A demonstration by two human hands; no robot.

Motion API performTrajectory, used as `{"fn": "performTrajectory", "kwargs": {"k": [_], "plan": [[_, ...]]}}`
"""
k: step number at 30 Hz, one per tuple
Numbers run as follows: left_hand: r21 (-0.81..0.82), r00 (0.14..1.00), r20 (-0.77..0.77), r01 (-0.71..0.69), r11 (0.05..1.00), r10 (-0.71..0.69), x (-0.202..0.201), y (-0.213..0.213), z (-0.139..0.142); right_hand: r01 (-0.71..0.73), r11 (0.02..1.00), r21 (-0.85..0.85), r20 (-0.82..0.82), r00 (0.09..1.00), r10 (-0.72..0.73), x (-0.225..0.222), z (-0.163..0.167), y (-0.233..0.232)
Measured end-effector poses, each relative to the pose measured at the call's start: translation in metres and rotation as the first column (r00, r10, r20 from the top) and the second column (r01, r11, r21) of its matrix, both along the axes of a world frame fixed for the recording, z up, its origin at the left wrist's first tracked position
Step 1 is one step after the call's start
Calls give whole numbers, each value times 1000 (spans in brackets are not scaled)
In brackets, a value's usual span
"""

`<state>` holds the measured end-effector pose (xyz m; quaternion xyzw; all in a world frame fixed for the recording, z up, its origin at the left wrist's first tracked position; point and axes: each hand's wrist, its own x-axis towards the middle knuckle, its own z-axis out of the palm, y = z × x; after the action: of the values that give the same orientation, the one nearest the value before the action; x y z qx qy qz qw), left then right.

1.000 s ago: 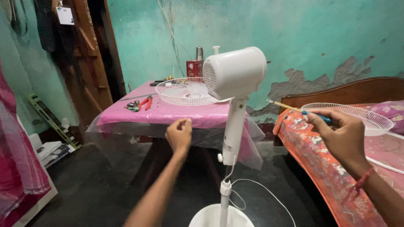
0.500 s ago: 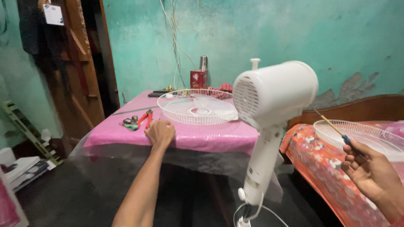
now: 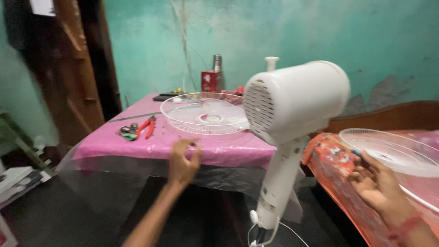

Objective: The person disassembles a pedestal fan, removing the front guard, rear grille and blade, then uses a screwdriver to unscrew the motor housing and stand column while holding the fan steady. They set removed parts on a nearby table and continue loosening screws on the fan body.

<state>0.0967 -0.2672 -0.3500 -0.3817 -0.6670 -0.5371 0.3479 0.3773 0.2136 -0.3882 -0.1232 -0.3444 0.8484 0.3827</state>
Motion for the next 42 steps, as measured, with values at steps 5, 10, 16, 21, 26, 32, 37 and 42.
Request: {"fn": "performTrajectory", "kwargs": {"k": [5, 10, 16, 21, 26, 32, 37, 42], "plan": [[-141, 601, 309, 795, 590, -737, 100, 79, -8, -116, 993, -27, -67, 991, 114, 22, 16, -37], [74, 192, 702, 938, 338, -686, 120, 123, 17, -52, 989, 139, -10, 999, 54, 79, 29, -86], [36, 608, 464, 714, 699, -645, 168, 119, 14, -86, 972, 218, 123, 991, 60, 135, 25, -118], [84, 849, 378, 364, 927, -368, 225, 112, 28, -115, 968, 223, 153, 985, 82, 170, 23, -130], [146, 785, 617, -42, 988, -57, 299, 129, 21, -68, 955, 287, 214, 977, 5, 203, 21, -159], [192, 738, 664, -325, 926, 121, 349, 176, 27, 5, 912, 411, 243, 963, -115, 233, 46, -183], [135, 739, 673, -171, 976, 37, 355, 186, 36, 139, 598, 789, 240, 827, -509, 248, 64, -201], [-26, 844, 528, 130, 991, -96, 317, 167, 34, 187, 137, 973, -17, 646, -763, 247, 71, -216]]}}
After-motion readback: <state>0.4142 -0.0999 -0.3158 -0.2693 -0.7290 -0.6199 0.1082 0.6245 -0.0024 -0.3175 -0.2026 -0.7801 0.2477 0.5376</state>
